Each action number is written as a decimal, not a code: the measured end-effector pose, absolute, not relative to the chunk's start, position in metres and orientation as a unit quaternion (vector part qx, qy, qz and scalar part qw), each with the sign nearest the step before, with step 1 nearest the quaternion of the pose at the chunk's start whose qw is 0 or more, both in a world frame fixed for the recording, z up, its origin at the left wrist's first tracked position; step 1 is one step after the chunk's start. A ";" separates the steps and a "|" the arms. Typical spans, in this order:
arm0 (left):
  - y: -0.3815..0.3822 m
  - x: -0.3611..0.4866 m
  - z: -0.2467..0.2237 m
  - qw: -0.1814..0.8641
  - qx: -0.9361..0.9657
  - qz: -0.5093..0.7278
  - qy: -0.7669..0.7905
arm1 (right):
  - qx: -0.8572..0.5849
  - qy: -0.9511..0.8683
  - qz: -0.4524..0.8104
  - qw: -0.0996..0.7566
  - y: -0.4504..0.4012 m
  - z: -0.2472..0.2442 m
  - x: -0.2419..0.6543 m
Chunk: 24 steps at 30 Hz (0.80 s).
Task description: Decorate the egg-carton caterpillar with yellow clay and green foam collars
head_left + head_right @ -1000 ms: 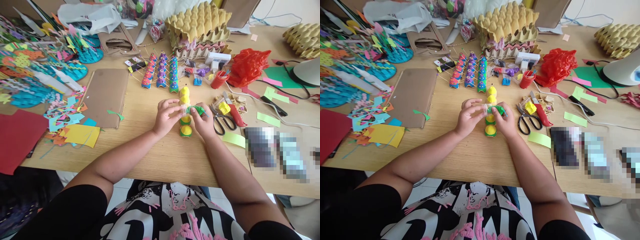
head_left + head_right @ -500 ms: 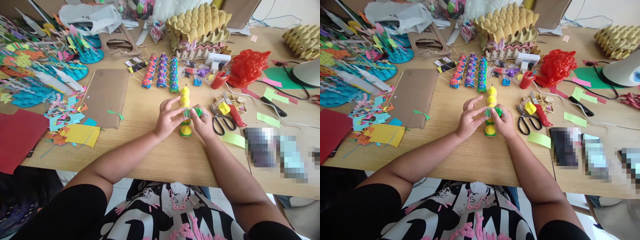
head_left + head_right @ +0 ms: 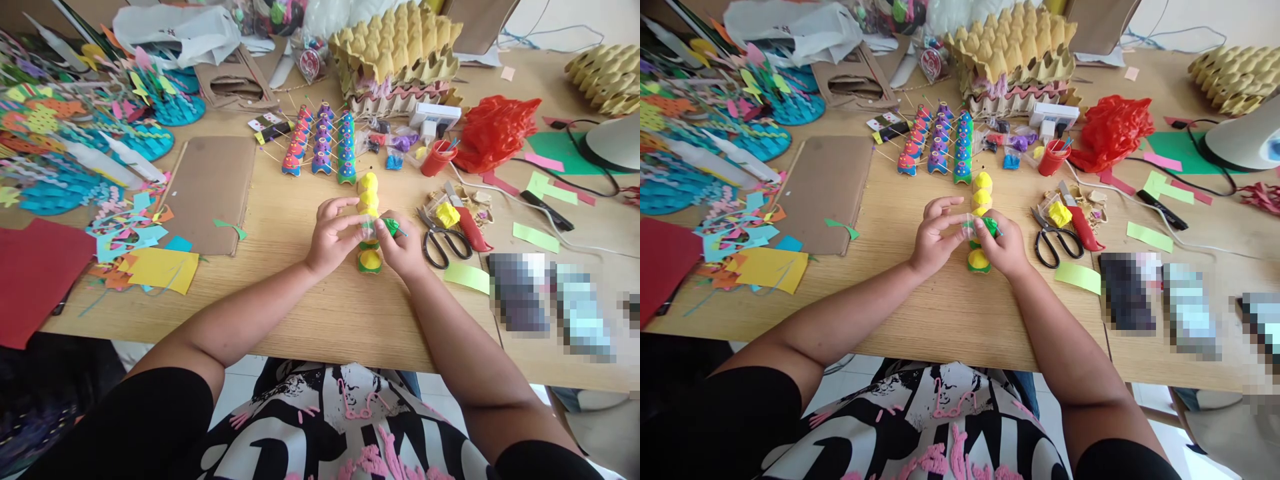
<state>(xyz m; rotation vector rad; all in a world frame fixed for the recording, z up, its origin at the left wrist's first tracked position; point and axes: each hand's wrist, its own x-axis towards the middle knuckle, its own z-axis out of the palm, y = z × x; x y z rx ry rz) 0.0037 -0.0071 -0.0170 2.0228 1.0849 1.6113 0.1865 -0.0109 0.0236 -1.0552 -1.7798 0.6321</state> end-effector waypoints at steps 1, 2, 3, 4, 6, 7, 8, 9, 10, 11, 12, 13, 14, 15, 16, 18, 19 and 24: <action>-0.007 0.004 -0.017 0.173 0.708 0.568 0.384 | -0.432 -0.728 0.254 0.467 -0.011 0.023 0.187; -0.007 0.005 -0.017 0.179 0.704 0.569 0.386 | -0.434 -0.730 0.251 0.465 -0.011 0.022 0.187; -0.008 0.005 -0.017 0.185 0.700 0.571 0.386 | -0.435 -0.732 0.248 0.462 -0.010 0.021 0.187; -0.008 0.006 -0.017 0.189 0.696 0.575 0.385 | -0.437 -0.734 0.245 0.459 -0.010 0.021 0.188; -0.008 0.007 -0.018 0.199 0.688 0.584 0.381 | -0.441 -0.737 0.237 0.454 -0.010 0.020 0.188; -0.008 0.007 -0.018 0.204 0.685 0.587 0.381 | -0.442 -0.739 0.231 0.452 -0.010 0.019 0.188; -0.007 0.008 -0.019 0.210 0.681 0.588 0.382 | -0.443 -0.741 0.225 0.451 -0.010 0.018 0.189; -0.007 0.008 -0.019 0.216 0.677 0.589 0.385 | -0.443 -0.743 0.219 0.451 -0.009 0.018 0.189; -0.006 0.008 -0.020 0.221 0.673 0.589 0.389 | -0.443 -0.745 0.212 0.452 -0.009 0.017 0.189; -0.006 0.009 -0.020 0.226 0.669 0.589 0.393 | -0.443 -0.746 0.206 0.453 -0.008 0.016 0.189; -0.005 0.009 -0.020 0.229 0.665 0.590 0.397 | -0.443 -0.747 0.200 0.454 -0.007 0.015 0.190; -0.005 0.009 -0.021 0.232 0.662 0.591 0.399 | -0.444 -0.748 0.194 0.454 -0.007 0.015 0.190; -0.004 0.010 -0.021 0.236 0.657 0.594 0.400 | -0.445 -0.748 0.190 0.454 -0.006 0.014 0.191; -0.004 0.010 -0.022 0.241 0.651 0.598 0.400 | -0.447 -0.748 0.186 0.454 -0.006 0.013 0.191; -0.004 0.011 -0.022 0.248 0.643 0.604 0.400 | -0.448 -0.747 0.183 0.455 -0.005 0.013 0.192; -0.005 0.012 -0.022 0.271 0.622 0.615 0.402 | -0.453 -0.741 0.185 0.460 -0.005 0.012 0.193; -0.005 0.013 -0.022 0.288 0.608 0.619 0.405 | -0.456 -0.734 0.190 0.465 -0.005 0.011 0.193; 0.006 0.013 -0.023 0.412 0.483 0.642 0.429 | -0.488 -0.643 0.253 0.534 0.002 0.006 0.198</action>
